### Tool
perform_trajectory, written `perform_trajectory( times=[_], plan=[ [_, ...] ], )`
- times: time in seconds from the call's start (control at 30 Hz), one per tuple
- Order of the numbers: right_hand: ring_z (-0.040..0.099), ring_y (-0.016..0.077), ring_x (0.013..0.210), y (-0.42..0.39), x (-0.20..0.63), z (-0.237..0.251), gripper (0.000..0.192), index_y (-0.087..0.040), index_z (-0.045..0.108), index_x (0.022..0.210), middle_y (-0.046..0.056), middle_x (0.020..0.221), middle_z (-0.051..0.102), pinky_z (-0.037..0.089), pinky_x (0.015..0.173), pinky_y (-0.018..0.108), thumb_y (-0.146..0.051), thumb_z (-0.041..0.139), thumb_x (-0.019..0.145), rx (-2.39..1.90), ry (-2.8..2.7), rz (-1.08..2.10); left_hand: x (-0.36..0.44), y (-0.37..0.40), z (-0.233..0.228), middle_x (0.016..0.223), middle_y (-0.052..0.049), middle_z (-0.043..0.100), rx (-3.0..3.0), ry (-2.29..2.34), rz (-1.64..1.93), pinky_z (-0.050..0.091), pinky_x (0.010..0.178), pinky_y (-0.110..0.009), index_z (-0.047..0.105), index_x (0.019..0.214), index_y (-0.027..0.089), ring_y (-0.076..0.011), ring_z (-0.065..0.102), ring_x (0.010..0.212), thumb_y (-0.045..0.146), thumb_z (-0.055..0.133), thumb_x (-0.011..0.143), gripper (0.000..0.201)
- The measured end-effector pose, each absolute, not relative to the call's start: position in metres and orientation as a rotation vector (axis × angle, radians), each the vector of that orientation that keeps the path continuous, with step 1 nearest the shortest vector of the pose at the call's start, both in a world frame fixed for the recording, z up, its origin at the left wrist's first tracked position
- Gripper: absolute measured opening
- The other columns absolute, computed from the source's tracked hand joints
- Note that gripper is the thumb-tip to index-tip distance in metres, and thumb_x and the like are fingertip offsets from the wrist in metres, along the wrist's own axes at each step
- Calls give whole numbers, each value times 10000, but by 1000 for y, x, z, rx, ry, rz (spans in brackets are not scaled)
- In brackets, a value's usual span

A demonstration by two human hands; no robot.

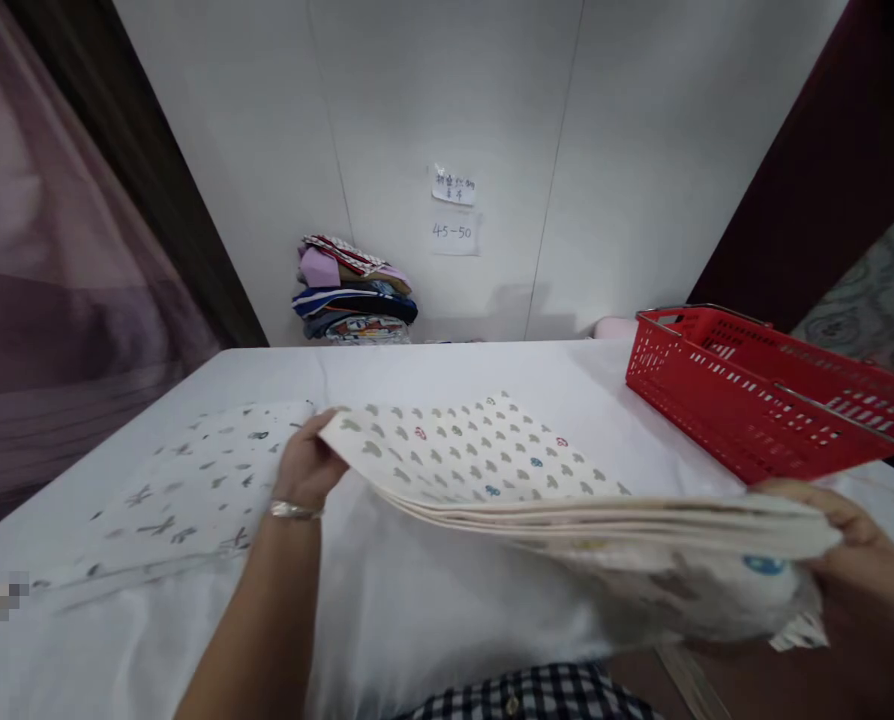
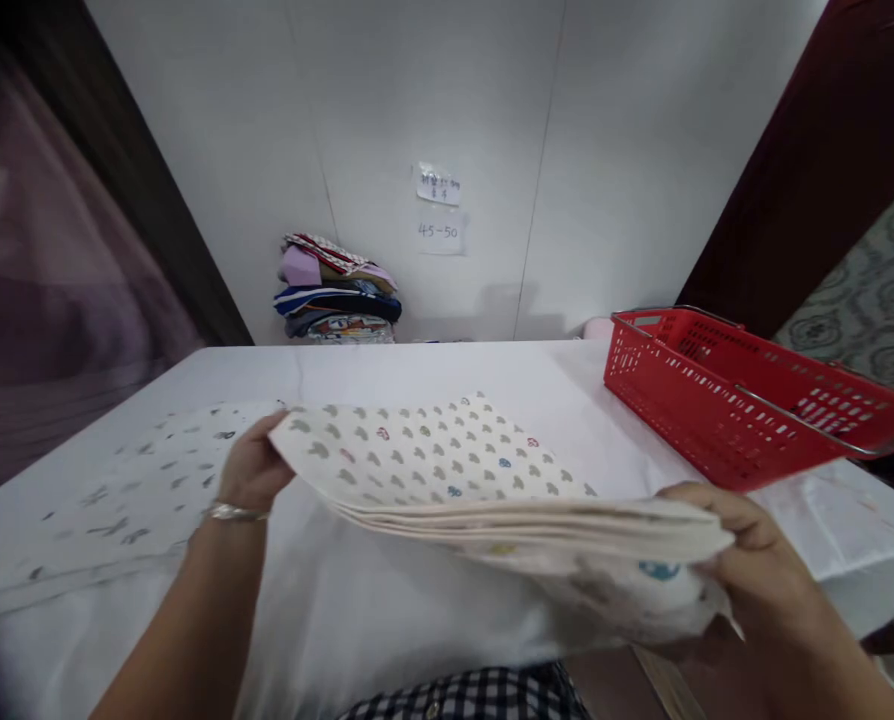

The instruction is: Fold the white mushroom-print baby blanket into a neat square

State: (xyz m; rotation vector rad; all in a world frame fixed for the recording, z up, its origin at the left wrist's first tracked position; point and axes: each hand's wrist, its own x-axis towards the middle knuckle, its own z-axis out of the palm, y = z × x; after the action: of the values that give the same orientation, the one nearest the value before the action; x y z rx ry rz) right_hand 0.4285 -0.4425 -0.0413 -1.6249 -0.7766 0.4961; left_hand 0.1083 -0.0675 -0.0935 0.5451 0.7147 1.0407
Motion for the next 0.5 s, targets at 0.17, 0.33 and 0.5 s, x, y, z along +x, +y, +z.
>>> perform_trajectory(
  times=[0.17, 0.33, 0.5],
  plan=[
    [539, 152, 414, -413, 469, -16, 461, -294, 677, 731, 25, 588, 626, 421, 334, 229, -451, 851, 335, -1513, -507, 500, 86, -93, -29, 676, -20, 664, 739, 647, 1180, 566, 598, -261, 628, 773, 133, -139, 620, 583, 215, 430, 834, 224],
    [623, 149, 624, -338, 518, 3, 404, -213, 665, 866, 33, 783, 682, 524, 541, 222, -377, 820, 530, -1516, -747, 645, 124, -47, -7, 632, -9, 616, 835, 644, 1172, 526, 546, -179, 564, 749, 122, -93, 582, 576, 136, 483, 816, 107],
    [610, 57, 654, -234, 568, 63, 317, 2, 606, 887, 136, 939, 674, 426, 595, 173, -278, 631, 739, -1664, -788, 322, 188, 40, 60, 870, -69, 616, 1184, 773, 1334, 470, 548, -125, 454, 950, 57, -49, 556, 689, 83, 396, 878, 96]
  ],
)
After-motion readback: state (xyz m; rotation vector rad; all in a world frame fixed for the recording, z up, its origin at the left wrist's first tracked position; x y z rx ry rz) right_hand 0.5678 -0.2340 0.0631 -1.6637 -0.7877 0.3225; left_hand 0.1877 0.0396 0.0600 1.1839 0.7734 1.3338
